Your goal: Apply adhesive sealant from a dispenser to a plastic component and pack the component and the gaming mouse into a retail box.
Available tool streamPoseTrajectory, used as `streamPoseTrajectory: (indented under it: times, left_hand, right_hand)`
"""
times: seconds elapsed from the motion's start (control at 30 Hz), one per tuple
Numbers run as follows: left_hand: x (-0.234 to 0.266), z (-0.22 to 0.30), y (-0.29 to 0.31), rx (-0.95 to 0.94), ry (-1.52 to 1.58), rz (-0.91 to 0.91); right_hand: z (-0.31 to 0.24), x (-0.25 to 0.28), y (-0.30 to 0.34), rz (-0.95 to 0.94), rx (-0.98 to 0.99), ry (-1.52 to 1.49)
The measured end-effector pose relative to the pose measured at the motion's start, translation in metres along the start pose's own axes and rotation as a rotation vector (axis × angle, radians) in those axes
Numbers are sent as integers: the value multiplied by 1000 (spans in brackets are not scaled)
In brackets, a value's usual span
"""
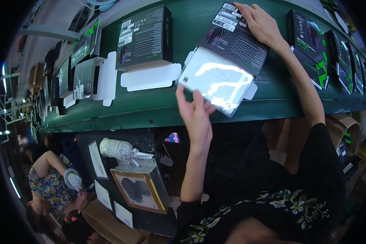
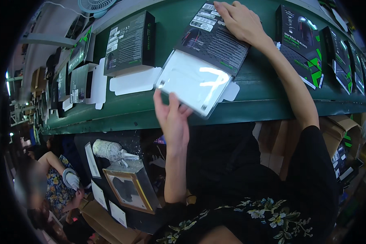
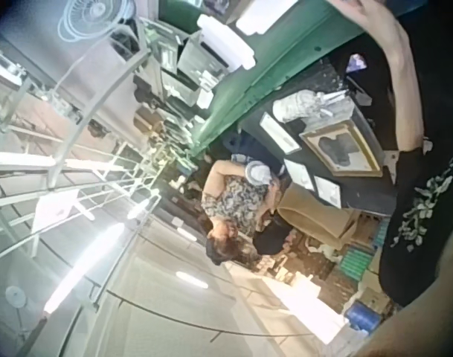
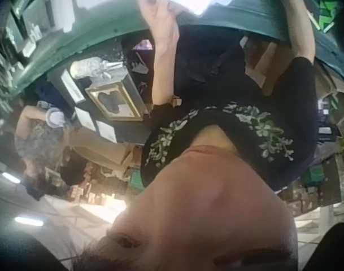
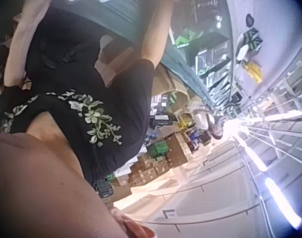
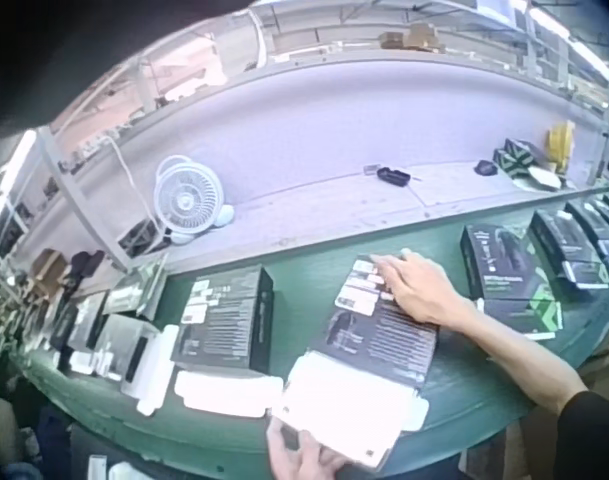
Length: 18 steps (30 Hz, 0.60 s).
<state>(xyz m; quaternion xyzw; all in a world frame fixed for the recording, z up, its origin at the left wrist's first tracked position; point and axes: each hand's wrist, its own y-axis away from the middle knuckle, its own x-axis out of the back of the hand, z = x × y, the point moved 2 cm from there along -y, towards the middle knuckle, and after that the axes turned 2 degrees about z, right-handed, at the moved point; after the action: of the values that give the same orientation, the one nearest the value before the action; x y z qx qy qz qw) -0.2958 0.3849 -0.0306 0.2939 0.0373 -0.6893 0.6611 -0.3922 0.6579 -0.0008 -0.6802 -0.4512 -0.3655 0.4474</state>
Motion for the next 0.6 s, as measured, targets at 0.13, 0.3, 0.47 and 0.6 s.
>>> streamPoseTrajectory:
  times: [0.13,0.3,0.47,0.6]
  left_hand:
    - [-48,-18,-33,130,183,-151]
    - [-80,-35,-74,163,418,-250]
    - [-107,-31,-30,-147,-248,-482]
    - [-95,-19,-27,-346,-387,-360]
  right_hand:
    - [-7,4,-4,-110,-60,-121]
    - [8,-16,-4,-25,-52,-161]
    - [97,14,-30,70,-301,-1059]
    - [57,53,-40,-336,-359,-1111]
